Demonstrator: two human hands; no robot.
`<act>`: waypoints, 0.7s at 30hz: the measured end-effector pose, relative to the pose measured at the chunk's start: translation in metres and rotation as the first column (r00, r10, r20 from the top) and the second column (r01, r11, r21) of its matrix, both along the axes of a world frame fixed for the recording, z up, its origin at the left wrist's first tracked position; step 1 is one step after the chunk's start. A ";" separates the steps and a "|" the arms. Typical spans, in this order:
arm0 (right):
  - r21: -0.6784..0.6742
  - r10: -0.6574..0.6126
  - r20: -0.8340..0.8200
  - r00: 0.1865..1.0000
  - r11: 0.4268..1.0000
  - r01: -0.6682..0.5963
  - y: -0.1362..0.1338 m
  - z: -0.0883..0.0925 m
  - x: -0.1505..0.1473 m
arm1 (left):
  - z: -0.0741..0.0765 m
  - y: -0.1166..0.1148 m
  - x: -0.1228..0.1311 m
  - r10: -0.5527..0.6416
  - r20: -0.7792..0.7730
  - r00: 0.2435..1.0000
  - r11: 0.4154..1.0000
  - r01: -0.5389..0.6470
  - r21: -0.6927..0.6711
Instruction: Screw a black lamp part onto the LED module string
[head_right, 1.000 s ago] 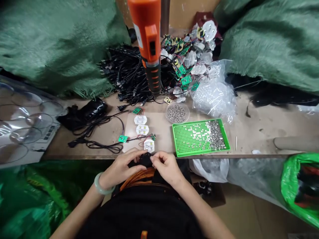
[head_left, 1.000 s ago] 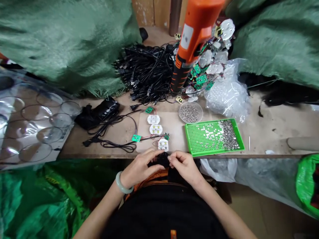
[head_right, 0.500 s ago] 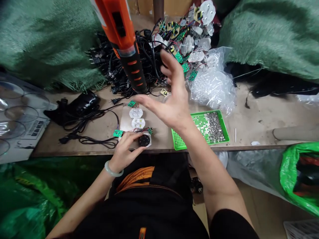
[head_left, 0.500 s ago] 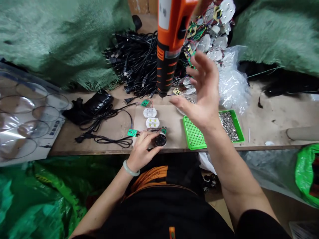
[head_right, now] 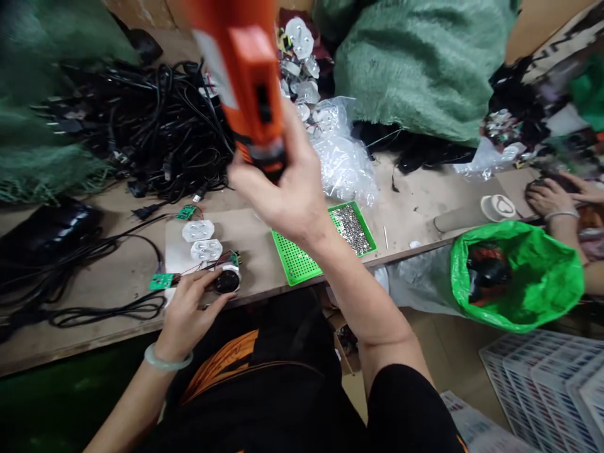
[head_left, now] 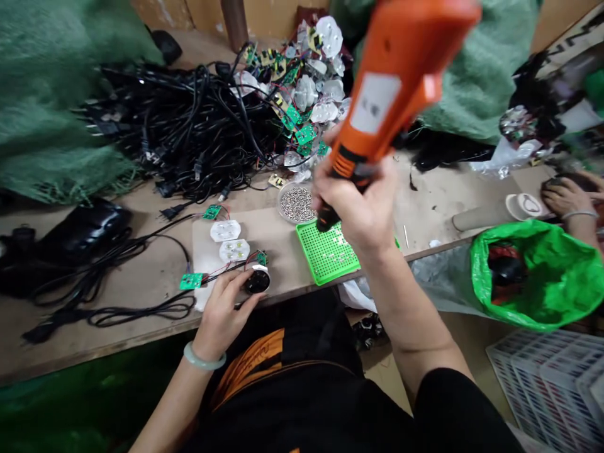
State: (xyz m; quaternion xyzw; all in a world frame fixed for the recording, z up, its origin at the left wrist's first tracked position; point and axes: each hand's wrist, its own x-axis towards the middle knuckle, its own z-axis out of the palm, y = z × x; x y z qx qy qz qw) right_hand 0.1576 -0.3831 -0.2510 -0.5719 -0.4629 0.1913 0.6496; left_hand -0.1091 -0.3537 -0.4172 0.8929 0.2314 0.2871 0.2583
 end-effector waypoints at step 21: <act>0.038 -0.178 -0.192 0.965 0.981 0.188 -0.078 -0.092 0.001 | 0.002 -0.007 0.012 -0.003 -0.017 1.000 1.000 0.002 -0.010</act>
